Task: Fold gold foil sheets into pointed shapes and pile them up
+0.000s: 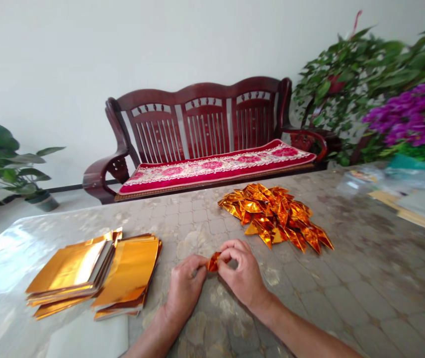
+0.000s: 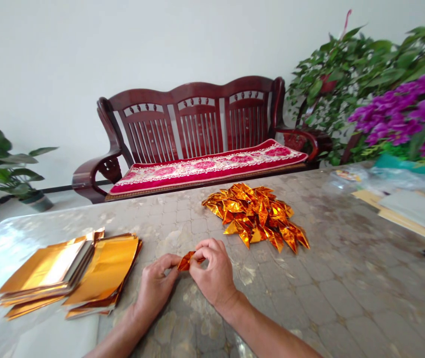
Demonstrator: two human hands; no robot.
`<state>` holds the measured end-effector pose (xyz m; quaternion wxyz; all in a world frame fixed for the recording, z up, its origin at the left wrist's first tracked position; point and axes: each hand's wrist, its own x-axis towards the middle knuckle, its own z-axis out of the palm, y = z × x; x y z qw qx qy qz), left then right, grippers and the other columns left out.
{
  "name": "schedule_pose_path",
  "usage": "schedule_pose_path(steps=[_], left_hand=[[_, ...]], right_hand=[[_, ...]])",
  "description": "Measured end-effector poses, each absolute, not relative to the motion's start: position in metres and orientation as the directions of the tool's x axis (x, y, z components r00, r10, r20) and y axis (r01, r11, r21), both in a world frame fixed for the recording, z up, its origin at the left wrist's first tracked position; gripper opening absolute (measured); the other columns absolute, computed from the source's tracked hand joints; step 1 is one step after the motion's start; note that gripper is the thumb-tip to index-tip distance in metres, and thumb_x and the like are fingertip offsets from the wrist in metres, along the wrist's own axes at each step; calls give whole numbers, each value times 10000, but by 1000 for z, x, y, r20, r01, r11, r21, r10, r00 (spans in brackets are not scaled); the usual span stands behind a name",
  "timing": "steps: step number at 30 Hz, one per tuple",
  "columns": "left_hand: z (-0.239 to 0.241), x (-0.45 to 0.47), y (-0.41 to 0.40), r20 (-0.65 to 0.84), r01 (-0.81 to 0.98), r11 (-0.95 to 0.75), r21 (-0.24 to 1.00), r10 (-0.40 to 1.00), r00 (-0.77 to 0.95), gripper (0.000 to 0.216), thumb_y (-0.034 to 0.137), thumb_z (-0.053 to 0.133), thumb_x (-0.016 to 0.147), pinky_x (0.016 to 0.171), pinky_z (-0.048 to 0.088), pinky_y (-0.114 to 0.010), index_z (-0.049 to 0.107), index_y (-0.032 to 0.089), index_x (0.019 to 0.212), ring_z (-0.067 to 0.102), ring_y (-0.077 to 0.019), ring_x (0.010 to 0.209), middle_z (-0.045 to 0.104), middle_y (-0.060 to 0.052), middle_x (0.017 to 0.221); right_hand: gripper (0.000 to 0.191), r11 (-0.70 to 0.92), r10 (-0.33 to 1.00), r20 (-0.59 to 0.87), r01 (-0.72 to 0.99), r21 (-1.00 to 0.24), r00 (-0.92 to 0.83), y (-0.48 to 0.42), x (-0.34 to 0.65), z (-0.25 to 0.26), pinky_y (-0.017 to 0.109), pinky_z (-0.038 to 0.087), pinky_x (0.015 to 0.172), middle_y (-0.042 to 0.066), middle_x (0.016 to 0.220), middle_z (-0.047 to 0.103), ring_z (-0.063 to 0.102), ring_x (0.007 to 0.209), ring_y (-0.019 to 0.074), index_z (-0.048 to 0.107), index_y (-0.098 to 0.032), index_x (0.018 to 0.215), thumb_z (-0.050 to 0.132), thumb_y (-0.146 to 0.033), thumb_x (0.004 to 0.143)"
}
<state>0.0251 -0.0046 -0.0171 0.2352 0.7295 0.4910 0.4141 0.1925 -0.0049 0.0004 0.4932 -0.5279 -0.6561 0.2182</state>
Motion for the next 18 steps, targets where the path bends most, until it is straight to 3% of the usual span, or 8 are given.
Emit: schedule_pose_path(steps=[9,15,18], left_hand=[[-20,24,-1,358,523,-368,768,925,125,203,92,548,802,678,512,-245,715,204,778,679,-155,706,736,9,748],[-22,21,3,243,474,-206,856,970,-17,113,212,638,792,612,476,-230,746,206,757,658,-167,649,733,26,687],[-25,19,5,170,420,-126,899,983,-71,123,266,660,782,589,458,-226,760,196,762,645,-169,627,729,24,661]], right_hand=[[165,337,919,393,488,-806,14,-4,193,0,339,427,845,21,866,667,569,900,211,649,-235,656,623,-93,736],[192,371,917,399,379,-848,-6,-4,199,0,347,424,916,40,985,691,579,1008,218,687,-243,846,515,-262,931],[215,383,913,407,300,-874,18,-4,203,-1,340,442,905,49,1030,681,582,1037,217,669,-236,942,455,-239,934]])
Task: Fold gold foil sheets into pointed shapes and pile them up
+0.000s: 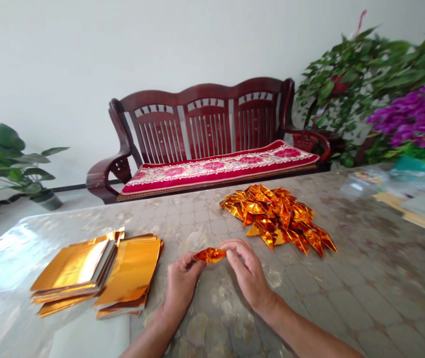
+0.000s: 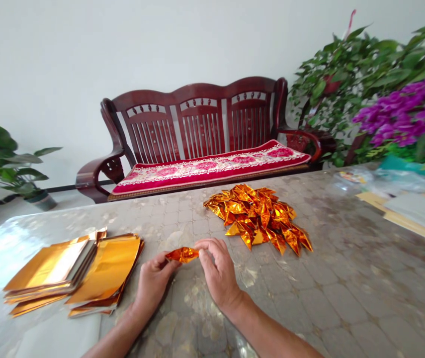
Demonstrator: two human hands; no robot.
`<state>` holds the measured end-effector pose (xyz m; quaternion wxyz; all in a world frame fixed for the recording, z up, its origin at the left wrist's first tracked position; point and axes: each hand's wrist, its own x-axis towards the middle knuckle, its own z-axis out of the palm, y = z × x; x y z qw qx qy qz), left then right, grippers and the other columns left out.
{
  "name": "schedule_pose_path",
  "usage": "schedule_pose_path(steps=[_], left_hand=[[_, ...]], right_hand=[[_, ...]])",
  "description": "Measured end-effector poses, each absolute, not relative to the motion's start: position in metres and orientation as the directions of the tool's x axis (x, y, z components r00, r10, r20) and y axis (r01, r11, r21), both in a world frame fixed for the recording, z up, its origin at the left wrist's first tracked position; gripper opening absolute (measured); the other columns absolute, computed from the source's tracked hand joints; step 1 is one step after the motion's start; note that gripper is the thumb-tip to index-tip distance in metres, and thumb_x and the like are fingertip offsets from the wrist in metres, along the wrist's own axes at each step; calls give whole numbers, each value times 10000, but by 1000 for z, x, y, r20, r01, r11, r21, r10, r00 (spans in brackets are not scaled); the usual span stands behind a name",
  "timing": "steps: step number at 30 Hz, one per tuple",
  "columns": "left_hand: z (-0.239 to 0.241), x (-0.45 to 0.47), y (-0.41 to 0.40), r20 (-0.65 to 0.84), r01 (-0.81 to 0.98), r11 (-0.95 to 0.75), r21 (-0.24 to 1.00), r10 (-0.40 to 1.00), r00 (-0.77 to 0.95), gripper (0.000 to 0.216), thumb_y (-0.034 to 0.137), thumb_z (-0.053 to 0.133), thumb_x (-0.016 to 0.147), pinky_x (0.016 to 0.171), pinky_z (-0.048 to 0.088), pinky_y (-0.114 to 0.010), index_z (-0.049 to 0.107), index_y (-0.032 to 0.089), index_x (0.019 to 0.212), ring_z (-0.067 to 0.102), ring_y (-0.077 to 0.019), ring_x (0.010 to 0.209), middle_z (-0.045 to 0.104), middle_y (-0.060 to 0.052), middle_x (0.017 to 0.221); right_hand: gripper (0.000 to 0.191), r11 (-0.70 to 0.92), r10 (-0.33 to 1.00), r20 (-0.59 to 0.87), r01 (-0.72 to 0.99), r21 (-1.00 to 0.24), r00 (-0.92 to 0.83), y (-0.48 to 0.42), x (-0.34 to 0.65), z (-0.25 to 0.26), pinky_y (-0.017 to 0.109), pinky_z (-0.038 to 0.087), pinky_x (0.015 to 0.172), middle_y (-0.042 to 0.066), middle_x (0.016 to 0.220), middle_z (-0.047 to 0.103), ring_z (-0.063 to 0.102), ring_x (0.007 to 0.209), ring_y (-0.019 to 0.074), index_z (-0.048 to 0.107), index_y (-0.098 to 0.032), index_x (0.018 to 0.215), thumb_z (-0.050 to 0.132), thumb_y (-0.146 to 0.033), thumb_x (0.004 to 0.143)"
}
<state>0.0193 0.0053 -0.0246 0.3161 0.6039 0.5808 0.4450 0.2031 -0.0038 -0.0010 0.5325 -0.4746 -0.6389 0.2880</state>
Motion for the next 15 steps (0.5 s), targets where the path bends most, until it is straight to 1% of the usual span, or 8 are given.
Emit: schedule_pose_path(steps=[3,5,7,9,11,13,15], left_hand=[[-27,19,9,127,366,-81,927,986,-106,142,293,677,758,560,444,-224,761,181,740,618,-159,579,716,20,622],[-26,19,11,108,322,-62,945,986,-129,161,312,688,736,524,427,-219,751,170,695,593,-149,534,695,17,577],[-25,21,12,84,263,-46,964,987,-135,186,333,695,718,493,411,-213,735,161,658,575,-140,500,677,12,542],[-23,22,12,56,199,-32,980,992,-117,199,346,705,708,485,414,-207,728,156,653,573,-134,489,672,8,535],[-22,24,11,34,151,-20,988,995,-89,201,348,714,703,497,433,-207,729,151,669,580,-129,490,678,6,548],[-24,25,10,18,137,-11,990,999,-49,202,345,713,715,503,445,-209,733,145,694,583,-128,492,682,5,560],[-25,23,9,23,169,-24,985,1000,9,191,331,703,739,517,459,-213,739,143,735,598,-135,522,689,3,583]], right_hand=[[249,421,900,435,293,-859,-19,-2,208,-3,339,464,878,52,1072,664,584,1057,224,655,-234,953,476,-131,815],[331,473,875,480,329,-817,-68,0,211,-4,362,460,928,54,1117,645,575,1092,232,657,-241,968,487,-79,735],[395,533,840,527,373,-760,-128,3,215,-4,389,443,982,56,1143,625,566,1114,235,667,-253,1001,494,-49,710],[432,584,808,554,405,-703,-201,5,217,-3,393,444,988,54,1130,618,571,1101,228,680,-268,1037,498,-29,726],[420,614,787,556,425,-666,-266,8,220,-3,368,470,938,47,1076,627,591,1044,213,692,-285,1055,509,-30,776],[345,627,778,549,428,-650,-306,11,221,-3,334,492,865,37,995,640,610,961,194,707,-293,1036,526,-68,847],[263,633,774,546,422,-649,-322,13,223,-5,309,500,800,30,923,645,617,889,180,720,-286,997,543,-119,898]])
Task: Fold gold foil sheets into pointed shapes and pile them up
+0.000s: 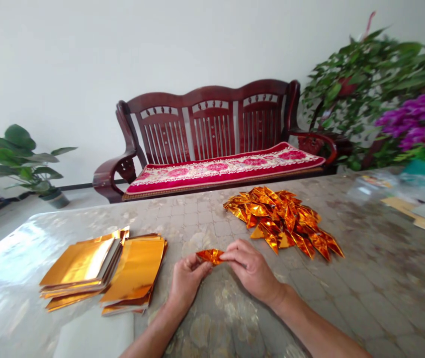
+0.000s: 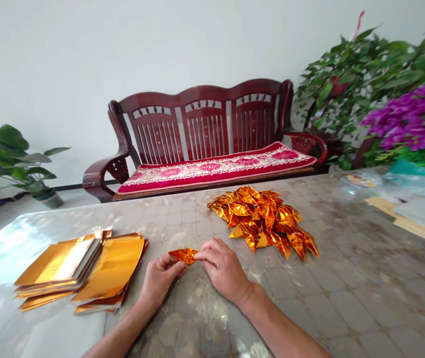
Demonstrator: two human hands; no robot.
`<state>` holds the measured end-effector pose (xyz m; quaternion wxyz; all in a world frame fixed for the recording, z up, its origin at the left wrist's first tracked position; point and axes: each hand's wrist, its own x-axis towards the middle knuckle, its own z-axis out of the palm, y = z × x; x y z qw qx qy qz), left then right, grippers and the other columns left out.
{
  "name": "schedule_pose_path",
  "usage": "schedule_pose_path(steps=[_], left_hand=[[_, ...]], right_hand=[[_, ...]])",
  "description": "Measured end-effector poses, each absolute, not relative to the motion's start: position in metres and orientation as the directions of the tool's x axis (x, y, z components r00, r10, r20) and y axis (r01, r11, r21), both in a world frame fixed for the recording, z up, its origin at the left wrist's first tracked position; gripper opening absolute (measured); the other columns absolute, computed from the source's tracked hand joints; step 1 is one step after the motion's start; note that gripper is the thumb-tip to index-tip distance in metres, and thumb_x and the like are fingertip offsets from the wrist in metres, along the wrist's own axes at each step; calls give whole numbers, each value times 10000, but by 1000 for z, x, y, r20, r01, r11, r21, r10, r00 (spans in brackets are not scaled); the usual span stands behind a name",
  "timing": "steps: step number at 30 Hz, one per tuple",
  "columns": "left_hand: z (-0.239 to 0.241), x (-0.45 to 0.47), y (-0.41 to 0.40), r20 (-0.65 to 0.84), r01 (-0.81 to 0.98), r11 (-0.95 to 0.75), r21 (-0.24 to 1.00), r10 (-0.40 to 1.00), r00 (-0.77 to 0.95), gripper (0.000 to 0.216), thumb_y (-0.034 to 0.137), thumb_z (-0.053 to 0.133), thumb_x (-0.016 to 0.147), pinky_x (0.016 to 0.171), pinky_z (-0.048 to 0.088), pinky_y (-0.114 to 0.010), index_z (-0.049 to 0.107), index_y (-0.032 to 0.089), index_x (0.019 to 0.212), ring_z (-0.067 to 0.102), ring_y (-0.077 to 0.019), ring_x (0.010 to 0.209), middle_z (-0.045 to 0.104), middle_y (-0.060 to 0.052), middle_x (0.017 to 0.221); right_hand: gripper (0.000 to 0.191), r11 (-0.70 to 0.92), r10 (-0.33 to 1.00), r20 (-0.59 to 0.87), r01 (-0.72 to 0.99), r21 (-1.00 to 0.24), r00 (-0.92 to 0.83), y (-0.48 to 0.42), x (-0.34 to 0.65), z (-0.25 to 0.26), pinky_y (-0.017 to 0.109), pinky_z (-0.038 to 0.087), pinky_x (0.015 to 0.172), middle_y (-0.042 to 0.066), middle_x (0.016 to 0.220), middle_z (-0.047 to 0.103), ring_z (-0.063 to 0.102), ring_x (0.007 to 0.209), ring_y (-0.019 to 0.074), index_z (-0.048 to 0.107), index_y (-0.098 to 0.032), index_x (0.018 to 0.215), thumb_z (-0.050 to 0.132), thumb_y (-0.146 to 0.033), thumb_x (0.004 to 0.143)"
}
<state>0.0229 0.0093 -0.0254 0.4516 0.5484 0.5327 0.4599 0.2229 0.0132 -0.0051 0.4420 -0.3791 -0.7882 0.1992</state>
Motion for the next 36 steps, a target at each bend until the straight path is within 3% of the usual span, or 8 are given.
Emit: schedule_pose_path(steps=[2,5,7,12,21,27,36], left_hand=[[-25,18,10,73,227,-86,970,995,64,192,297,714,743,581,499,-227,746,149,861,633,-150,602,720,-3,672],[-20,5,11,221,285,-242,927,970,105,428,238,738,736,765,555,-282,664,179,1153,674,-165,780,745,-43,984],[-15,-2,12,305,295,-345,891,936,175,401,231,665,827,842,555,-312,615,195,1223,675,-173,894,706,-74,1115],[-7,-9,13,439,358,-592,722,792,424,258,193,518,955,887,537,-309,669,223,1163,656,-176,991,694,-77,1076],[-15,-11,12,420,416,-660,625,734,534,197,207,556,959,797,540,-229,715,223,1074,701,-145,868,746,-35,944],[-17,-4,9,407,452,-656,605,742,532,169,234,564,961,754,531,-202,726,229,1009,706,-130,812,747,-11,894],[-21,2,7,475,424,-658,622,748,463,153,202,602,936,840,544,-205,742,224,993,715,-136,903,762,-34,979]], right_hand=[[221,632,775,542,421,-651,-324,15,225,-7,300,499,772,27,887,645,617,859,177,726,-278,975,558,-147,915],[204,620,785,525,446,-646,-329,16,229,-10,301,495,768,27,876,644,616,853,178,728,-274,967,569,-155,917],[209,618,786,518,461,-637,-338,17,232,-10,299,493,766,27,871,644,616,850,178,731,-269,953,569,-144,912],[235,620,785,512,465,-632,-350,18,237,-10,287,489,768,23,865,649,620,848,172,743,-263,930,563,-115,897],[182,678,735,538,442,-587,-412,20,243,-18,258,480,739,27,853,657,620,821,160,753,-239,904,612,-124,897],[161,672,740,520,462,-578,-426,19,244,-20,256,495,733,25,852,679,637,816,161,760,-241,887,636,-138,895],[158,665,744,514,397,-633,-427,16,240,-21,256,531,795,19,953,743,687,876,155,762,-262,959,637,-175,914]])
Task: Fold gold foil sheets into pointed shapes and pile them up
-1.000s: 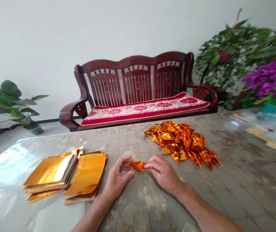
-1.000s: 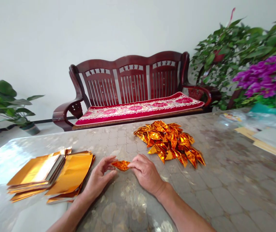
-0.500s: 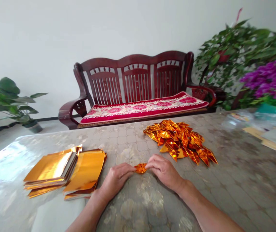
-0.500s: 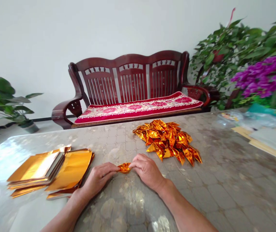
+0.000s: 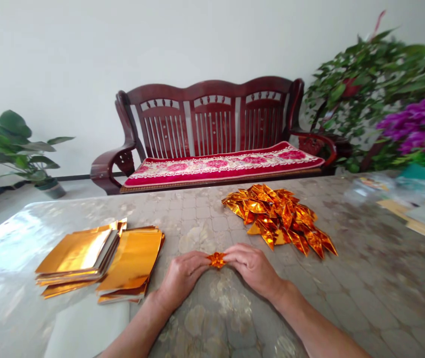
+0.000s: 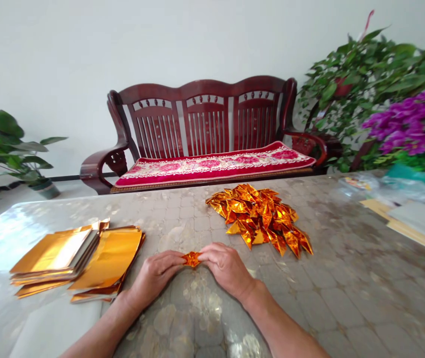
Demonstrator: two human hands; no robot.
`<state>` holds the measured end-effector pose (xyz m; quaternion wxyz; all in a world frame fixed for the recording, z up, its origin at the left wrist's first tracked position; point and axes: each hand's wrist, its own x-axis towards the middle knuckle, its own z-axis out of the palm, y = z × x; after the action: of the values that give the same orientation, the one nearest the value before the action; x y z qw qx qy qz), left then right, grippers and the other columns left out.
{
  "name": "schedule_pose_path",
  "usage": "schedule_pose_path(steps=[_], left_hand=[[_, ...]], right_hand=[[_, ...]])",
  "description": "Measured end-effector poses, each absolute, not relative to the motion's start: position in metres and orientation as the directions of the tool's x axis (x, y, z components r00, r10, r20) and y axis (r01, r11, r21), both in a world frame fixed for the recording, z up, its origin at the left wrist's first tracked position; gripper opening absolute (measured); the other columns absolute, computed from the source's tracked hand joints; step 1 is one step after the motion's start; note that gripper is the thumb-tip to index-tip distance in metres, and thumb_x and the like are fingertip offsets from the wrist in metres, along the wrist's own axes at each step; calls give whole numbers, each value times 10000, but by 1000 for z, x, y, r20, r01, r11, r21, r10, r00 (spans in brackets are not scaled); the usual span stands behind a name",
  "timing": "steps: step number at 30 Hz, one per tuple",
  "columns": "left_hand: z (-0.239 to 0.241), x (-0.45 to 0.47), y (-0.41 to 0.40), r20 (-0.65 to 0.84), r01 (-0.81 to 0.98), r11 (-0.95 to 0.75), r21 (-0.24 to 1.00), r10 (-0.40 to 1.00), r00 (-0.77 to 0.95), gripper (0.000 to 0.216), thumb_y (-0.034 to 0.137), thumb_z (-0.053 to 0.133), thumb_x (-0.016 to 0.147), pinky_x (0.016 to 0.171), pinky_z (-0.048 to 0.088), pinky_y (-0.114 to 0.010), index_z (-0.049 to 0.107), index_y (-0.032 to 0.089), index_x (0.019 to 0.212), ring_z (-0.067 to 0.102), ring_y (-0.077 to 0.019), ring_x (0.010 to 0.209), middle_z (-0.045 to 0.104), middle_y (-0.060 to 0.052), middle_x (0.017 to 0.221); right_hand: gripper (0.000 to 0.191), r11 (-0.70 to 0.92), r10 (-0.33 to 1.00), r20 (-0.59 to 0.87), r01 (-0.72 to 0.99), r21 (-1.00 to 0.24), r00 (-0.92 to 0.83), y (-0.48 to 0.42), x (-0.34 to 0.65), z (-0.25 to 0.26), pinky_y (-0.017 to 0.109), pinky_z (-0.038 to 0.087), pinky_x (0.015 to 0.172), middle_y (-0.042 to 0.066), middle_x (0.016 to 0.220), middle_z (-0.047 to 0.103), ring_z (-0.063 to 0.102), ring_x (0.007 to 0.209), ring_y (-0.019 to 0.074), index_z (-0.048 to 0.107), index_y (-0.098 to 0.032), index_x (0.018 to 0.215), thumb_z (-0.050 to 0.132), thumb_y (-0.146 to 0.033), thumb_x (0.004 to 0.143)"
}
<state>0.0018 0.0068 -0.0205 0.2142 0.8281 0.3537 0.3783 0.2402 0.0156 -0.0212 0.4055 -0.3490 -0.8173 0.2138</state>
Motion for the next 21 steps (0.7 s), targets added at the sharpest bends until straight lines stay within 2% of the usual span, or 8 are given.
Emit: schedule_pose_path(steps=[9,15,21], left_hand=[[-20,6,6,438,405,-573,713,814,381,111,167,665,881,780,555,-219,759,224,899,724,-142,831,774,-12,890],[-24,13,2,447,385,-512,768,859,251,96,125,689,841,759,554,-228,751,199,842,724,-150,808,768,-20,852],[-24,14,0,446,358,-508,783,861,246,111,115,682,835,753,555,-233,744,206,831,723,-150,802,767,-16,848]], right_hand=[[224,616,778,485,333,-714,-398,9,235,-24,236,539,802,10,973,737,692,884,139,758,-289,1020,643,-136,904],[252,607,789,516,291,-740,-332,6,230,-26,235,545,799,14,979,736,695,883,141,757,-292,1038,642,-119,896],[236,613,785,526,285,-737,-328,4,226,-24,237,551,790,22,960,738,698,871,145,763,-284,1021,642,-126,894]])
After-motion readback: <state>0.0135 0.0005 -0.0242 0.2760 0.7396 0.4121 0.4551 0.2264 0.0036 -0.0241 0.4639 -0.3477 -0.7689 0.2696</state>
